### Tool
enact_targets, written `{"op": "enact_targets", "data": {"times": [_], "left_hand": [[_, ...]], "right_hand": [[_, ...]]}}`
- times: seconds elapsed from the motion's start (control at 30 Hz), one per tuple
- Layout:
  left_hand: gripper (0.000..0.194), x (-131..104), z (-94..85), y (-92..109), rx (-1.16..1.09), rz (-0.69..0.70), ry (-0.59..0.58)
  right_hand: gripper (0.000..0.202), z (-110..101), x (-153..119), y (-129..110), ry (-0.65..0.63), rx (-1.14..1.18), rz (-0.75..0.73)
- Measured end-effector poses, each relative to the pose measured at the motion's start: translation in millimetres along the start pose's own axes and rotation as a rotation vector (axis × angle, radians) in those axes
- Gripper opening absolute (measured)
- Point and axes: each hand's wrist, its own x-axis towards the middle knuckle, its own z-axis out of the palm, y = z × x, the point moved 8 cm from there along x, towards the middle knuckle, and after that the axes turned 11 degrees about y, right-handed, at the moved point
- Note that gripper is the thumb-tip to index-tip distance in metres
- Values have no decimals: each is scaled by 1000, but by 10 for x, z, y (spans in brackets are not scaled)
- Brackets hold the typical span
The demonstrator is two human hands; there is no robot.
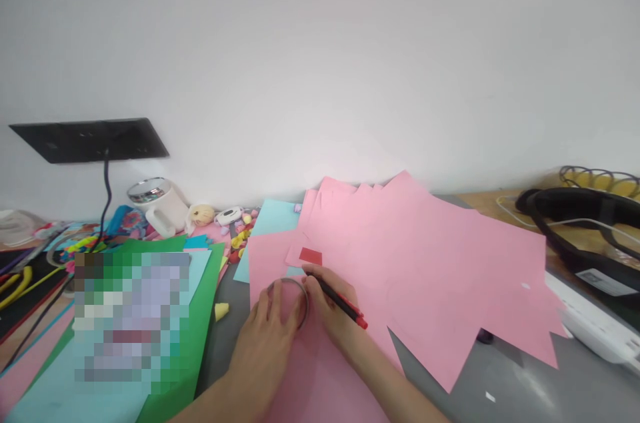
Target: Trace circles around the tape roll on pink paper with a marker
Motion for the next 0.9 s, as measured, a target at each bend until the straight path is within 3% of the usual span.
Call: {"op": "enact_targets", "data": {"times": [0.2, 0.5, 0.9], "left_hand": [[49, 54, -15, -1, 3, 40, -56], [46, 47, -21, 12, -92, 51, -18], [42, 66, -18, 43, 4, 109, 28]], "right_hand": [[16, 14, 70, 59, -32, 4, 90], [24, 415, 446, 123, -185, 286, 158], [28, 782, 391, 44, -414, 144, 74]]}}
